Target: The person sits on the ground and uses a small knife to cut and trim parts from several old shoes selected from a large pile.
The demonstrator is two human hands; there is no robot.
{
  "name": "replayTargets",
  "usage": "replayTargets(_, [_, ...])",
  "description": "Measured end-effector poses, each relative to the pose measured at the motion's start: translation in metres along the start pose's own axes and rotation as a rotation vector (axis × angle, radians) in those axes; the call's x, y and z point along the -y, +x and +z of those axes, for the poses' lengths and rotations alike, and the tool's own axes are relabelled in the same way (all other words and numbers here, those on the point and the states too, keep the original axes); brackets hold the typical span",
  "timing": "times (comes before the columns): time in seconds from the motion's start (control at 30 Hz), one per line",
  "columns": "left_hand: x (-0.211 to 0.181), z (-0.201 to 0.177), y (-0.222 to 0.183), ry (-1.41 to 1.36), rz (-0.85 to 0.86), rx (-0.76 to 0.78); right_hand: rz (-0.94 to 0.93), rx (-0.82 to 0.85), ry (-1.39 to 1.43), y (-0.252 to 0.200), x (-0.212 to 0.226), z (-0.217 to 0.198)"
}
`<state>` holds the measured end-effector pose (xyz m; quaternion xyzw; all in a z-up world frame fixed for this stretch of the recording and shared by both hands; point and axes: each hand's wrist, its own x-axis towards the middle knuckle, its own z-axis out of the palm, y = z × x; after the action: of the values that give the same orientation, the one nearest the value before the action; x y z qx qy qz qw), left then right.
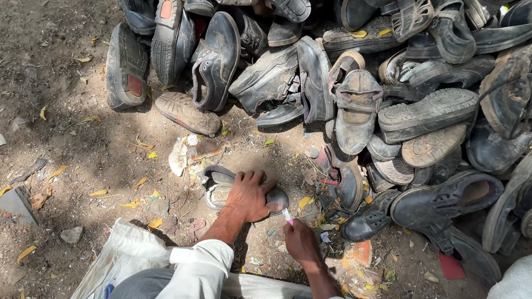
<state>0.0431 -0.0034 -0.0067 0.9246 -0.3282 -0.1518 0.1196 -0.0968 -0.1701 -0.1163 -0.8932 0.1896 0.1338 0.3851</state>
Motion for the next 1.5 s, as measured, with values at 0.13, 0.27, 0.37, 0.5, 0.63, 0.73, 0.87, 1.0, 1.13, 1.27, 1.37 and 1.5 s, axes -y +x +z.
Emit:
replayTargets(0.13, [-0.014, -0.004, 0.004, 0.231, 0.130, 0.055, 0.031, -0.011, -0.082, -0.008, 0.010, -0.005])
replayTargets(0.27, [-0.012, 0.004, 0.015, 0.130, 0.190, 0.095, -0.063, -0.052, -0.124, -0.014, 0.016, -0.011])
replayTargets(0.37, [-0.009, 0.000, 0.013, 0.024, 0.170, 0.079, -0.033, -0.062, -0.150, -0.017, 0.022, -0.016])
replayTargets(0.5, [-0.007, 0.005, 0.002, -0.053, 0.194, -0.109, -0.018, -0.062, -0.195, -0.015, 0.034, -0.022])
replayTargets(0.63, [-0.006, 0.027, -0.001, -0.151, 0.108, -0.227, -0.013, -0.007, -0.119, -0.014, 0.036, -0.027])
replayTargets(0.73, [0.001, 0.032, 0.009, -0.299, 0.094, -0.223, -0.047, 0.052, -0.077, -0.004, 0.025, -0.028])
replayTargets(0.87, [0.007, 0.035, 0.016, -0.421, 0.040, -0.222, -0.208, 0.063, 0.000, 0.015, 0.002, -0.021])
replayTargets(1.0, [0.010, 0.035, 0.020, -0.482, 0.046, -0.268, 0.026, 0.251, 0.021, -0.005, 0.006, -0.016])
replayTargets(1.13, [0.020, 0.037, 0.026, -0.544, 0.024, -0.236, 0.316, 0.301, 0.280, -0.041, 0.029, -0.006])
replayTargets(1.27, [0.016, 0.037, 0.022, -0.633, -0.058, -0.213, 0.334, 0.238, 0.480, -0.030, 0.044, 0.018])
replayTargets(1.37, [0.021, 0.041, 0.027, -0.661, -0.071, -0.267, 0.166, 0.134, 0.395, -0.011, 0.025, 0.043])
replayTargets(1.5, [0.023, 0.058, 0.036, -0.735, -0.074, -0.299, -0.216, -0.203, 0.107, -0.039, 0.008, 0.074])
